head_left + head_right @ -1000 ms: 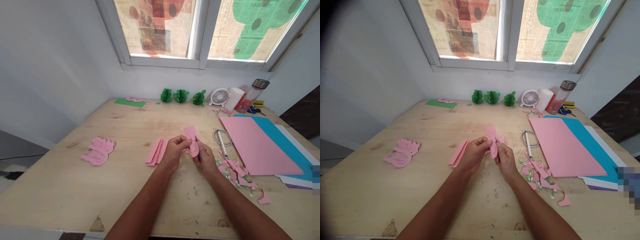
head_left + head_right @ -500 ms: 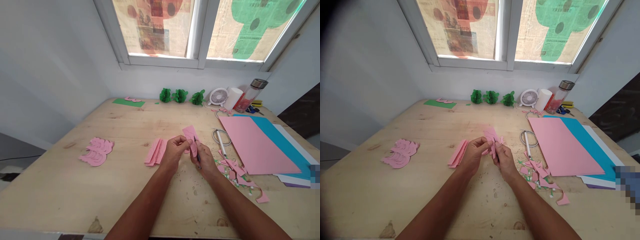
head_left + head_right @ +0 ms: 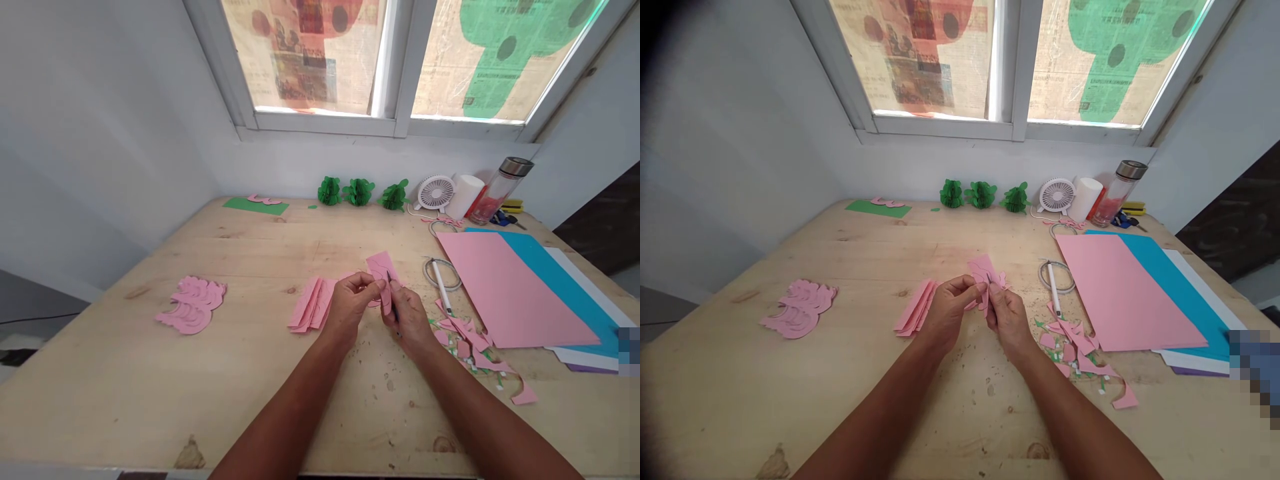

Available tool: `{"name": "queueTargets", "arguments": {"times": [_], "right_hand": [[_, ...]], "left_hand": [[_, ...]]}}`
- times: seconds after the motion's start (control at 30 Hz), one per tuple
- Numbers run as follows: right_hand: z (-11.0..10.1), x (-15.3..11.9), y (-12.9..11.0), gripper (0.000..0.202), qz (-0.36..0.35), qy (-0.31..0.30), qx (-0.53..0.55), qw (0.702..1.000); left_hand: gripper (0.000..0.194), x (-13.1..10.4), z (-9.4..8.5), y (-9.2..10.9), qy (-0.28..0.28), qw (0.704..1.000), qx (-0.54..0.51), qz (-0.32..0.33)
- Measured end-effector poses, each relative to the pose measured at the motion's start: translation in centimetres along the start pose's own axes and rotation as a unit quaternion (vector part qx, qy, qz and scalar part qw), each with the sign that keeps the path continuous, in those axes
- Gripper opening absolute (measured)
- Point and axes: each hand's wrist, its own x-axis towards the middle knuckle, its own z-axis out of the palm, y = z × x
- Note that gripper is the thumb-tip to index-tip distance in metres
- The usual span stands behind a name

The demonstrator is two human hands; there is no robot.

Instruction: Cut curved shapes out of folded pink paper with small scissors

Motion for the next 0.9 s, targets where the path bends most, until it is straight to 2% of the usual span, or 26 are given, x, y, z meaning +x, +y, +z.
{"name": "queueTargets", "arguments": {"times": [0.17, 0.4, 0.57, 0.9], "right_hand": [[-0.18, 0.03, 0.17, 0.048, 0.005, -0.007, -0.015, 1.000], [-0.17, 0.04, 0.23, 0.047, 0.004, -0.021, -0.027, 0.999], [0.04, 0.02, -0.08, 0.046, 0.023, -0.014, 0.010, 1.000], [-0.06, 0.07, 0.15, 0.046, 0.008, -0.018, 0.040, 0.999]], "left_hand": [[0.021, -0.13, -0.04, 0.34, -0.005, 1.000, -0.007, 0.003], [0.021, 0.00, -0.04, 0.50, 0.018, 0.999, -0.038, 0.006], [0.023, -0.02, -0.01, 0.53, 0.013, 0.999, -0.036, 0.009], [0.023, -0.12, -0.07, 0.46, -0.008, 0.999, -0.031, 0.011]]}}
